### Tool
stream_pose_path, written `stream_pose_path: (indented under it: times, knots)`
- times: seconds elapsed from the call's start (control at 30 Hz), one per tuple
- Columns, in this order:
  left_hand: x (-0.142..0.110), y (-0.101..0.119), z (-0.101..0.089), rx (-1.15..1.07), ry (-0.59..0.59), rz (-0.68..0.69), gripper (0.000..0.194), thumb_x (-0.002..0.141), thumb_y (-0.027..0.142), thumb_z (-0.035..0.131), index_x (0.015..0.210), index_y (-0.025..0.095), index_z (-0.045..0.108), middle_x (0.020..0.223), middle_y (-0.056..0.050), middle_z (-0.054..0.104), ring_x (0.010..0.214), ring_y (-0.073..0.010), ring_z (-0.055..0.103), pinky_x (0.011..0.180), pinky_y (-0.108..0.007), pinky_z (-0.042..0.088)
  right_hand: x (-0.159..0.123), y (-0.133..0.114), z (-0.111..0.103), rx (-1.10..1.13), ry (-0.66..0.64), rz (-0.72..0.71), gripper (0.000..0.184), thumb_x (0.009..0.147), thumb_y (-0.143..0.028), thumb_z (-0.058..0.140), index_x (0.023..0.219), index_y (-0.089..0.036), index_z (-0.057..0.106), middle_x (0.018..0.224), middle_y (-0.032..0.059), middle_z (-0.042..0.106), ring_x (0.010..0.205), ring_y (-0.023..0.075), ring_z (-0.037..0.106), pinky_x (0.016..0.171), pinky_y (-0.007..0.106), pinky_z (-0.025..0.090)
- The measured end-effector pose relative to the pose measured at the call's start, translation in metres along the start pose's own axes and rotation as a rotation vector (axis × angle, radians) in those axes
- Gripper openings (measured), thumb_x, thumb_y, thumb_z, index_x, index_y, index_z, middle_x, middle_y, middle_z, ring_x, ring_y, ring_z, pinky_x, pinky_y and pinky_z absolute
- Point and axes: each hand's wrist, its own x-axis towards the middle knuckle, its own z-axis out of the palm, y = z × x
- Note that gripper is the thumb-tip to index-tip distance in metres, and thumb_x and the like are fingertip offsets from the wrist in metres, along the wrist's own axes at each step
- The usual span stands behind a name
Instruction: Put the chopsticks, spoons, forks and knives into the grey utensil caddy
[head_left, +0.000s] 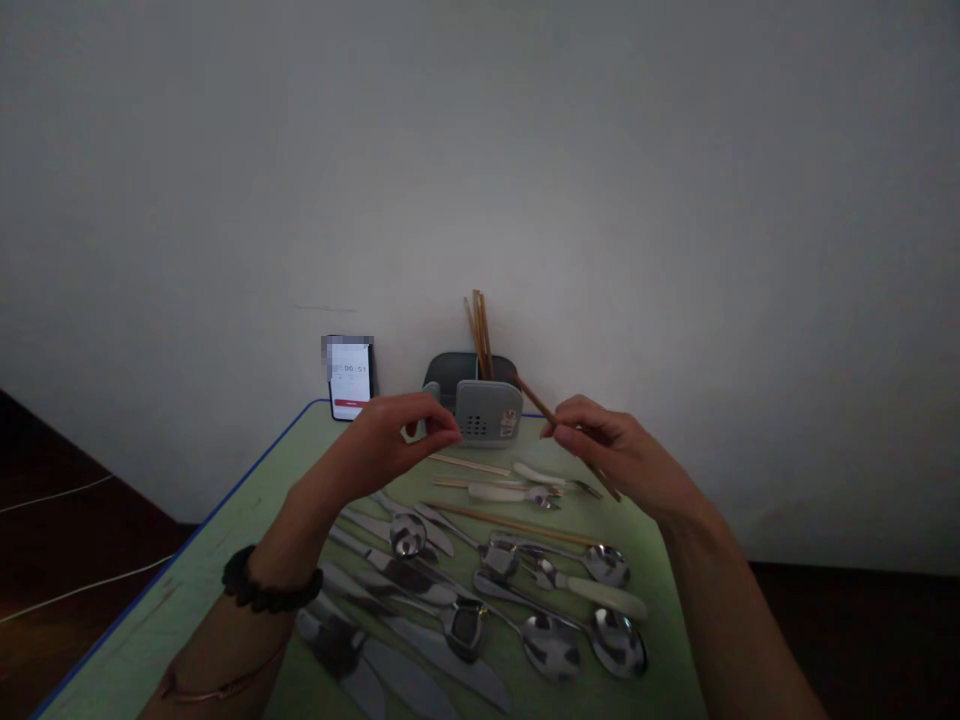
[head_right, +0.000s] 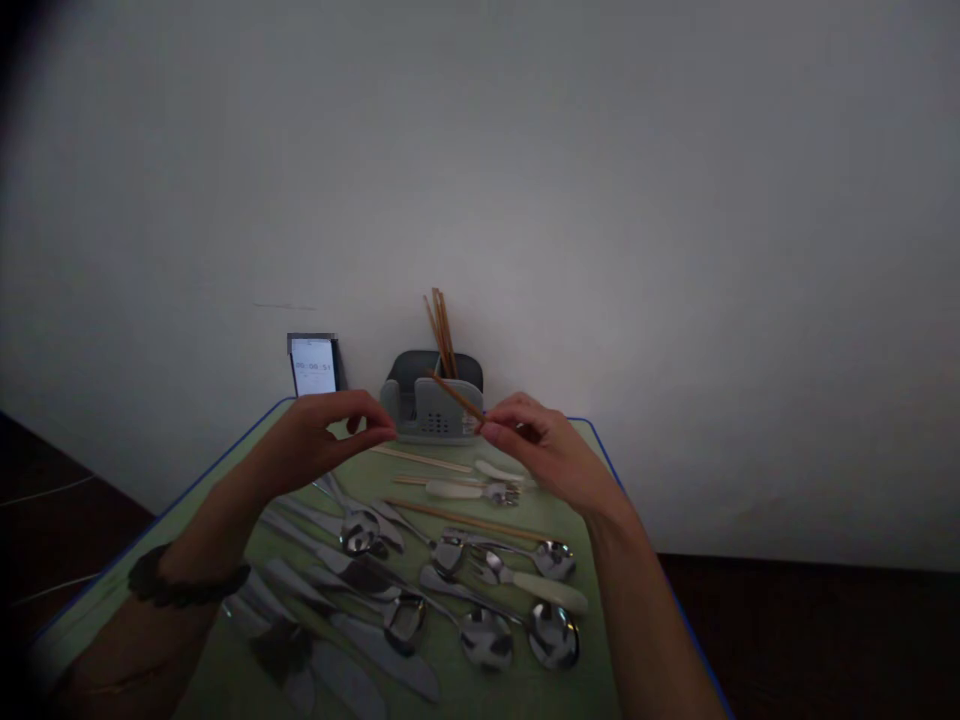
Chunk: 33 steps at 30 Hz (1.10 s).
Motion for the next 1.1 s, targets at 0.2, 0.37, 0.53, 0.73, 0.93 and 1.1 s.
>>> stream_pose_path:
  times: [0.2, 0.37, 0.53, 0.73, 0.93, 1.1]
  knots:
    - [0.000, -0.005, 0.004, 0.004, -0.134, -0.055, 0.024, 0.086, 0.039, 0.053, 0.083, 0.018, 0.066, 0.077, 0.000, 0.066, 0.068, -0.0113, 0.055, 0.063, -0.021, 0.042, 0.007, 0.009, 0.015, 0.346, 0.174, 0.069, 0.021, 0.077, -0.039, 0.064, 0.082, -0.019, 0.062, 0.057, -0.0053, 0.050, 0.052, 0.0079, 0.043, 0.052, 0.023, 0.035]
    - [0.001, -0.005, 0.005, -0.014, -0.303, -0.106, 0.033, 0.090, 0.044, 0.044, 0.094, 0.019, 0.066, 0.088, -0.002, 0.069, 0.077, -0.0139, 0.059, 0.066, -0.022, 0.042, 0.009, 0.009, 0.024, 0.534, 0.079, 0.102, 0.019, 0.076, -0.034, 0.066, 0.085, -0.018, 0.060, 0.064, -0.0024, 0.061, 0.058, 0.0103, 0.057, 0.059, 0.025, 0.046]
    - [0.002, -0.003, 0.004, 0.008, -0.392, -0.116, 0.035, 0.093, 0.039, 0.038, 0.089, 0.018, 0.065, 0.077, -0.001, 0.068, 0.069, -0.0127, 0.058, 0.064, -0.022, 0.040, 0.010, 0.012, 0.024, 0.583, 0.056, 0.139, 0.022, 0.076, -0.036, 0.066, 0.087, -0.017, 0.063, 0.071, 0.0014, 0.067, 0.064, 0.0125, 0.063, 0.066, 0.029, 0.052]
    - [0.000, -0.007, 0.003, 0.012, -0.431, -0.149, 0.033, 0.092, 0.039, 0.041, 0.090, 0.017, 0.065, 0.074, -0.001, 0.067, 0.066, -0.0122, 0.058, 0.061, -0.021, 0.040, 0.010, 0.017, 0.018, 0.603, 0.173, 0.161, 0.029, 0.077, -0.043, 0.064, 0.085, -0.015, 0.064, 0.067, 0.0005, 0.065, 0.057, 0.0104, 0.061, 0.060, 0.026, 0.050]
    - [-0.001, -0.009, 0.004, -0.022, -0.421, -0.188, 0.030, 0.087, 0.044, 0.051, 0.091, 0.018, 0.066, 0.079, -0.002, 0.068, 0.071, -0.0132, 0.060, 0.065, -0.021, 0.042, 0.011, 0.016, 0.016, 0.604, 0.254, 0.172, 0.024, 0.073, -0.037, 0.068, 0.084, -0.016, 0.061, 0.064, -0.0019, 0.062, 0.053, 0.0100, 0.058, 0.055, 0.026, 0.049]
    - [0.000, -0.008, 0.004, -0.020, -0.424, -0.183, 0.030, 0.086, 0.044, 0.051, 0.093, 0.018, 0.066, 0.081, -0.002, 0.069, 0.072, -0.0135, 0.060, 0.065, -0.022, 0.042, 0.012, 0.016, 0.015, 0.598, 0.271, 0.172, 0.023, 0.073, -0.036, 0.067, 0.083, -0.017, 0.060, 0.065, -0.0021, 0.061, 0.052, 0.0102, 0.058, 0.054, 0.026, 0.049]
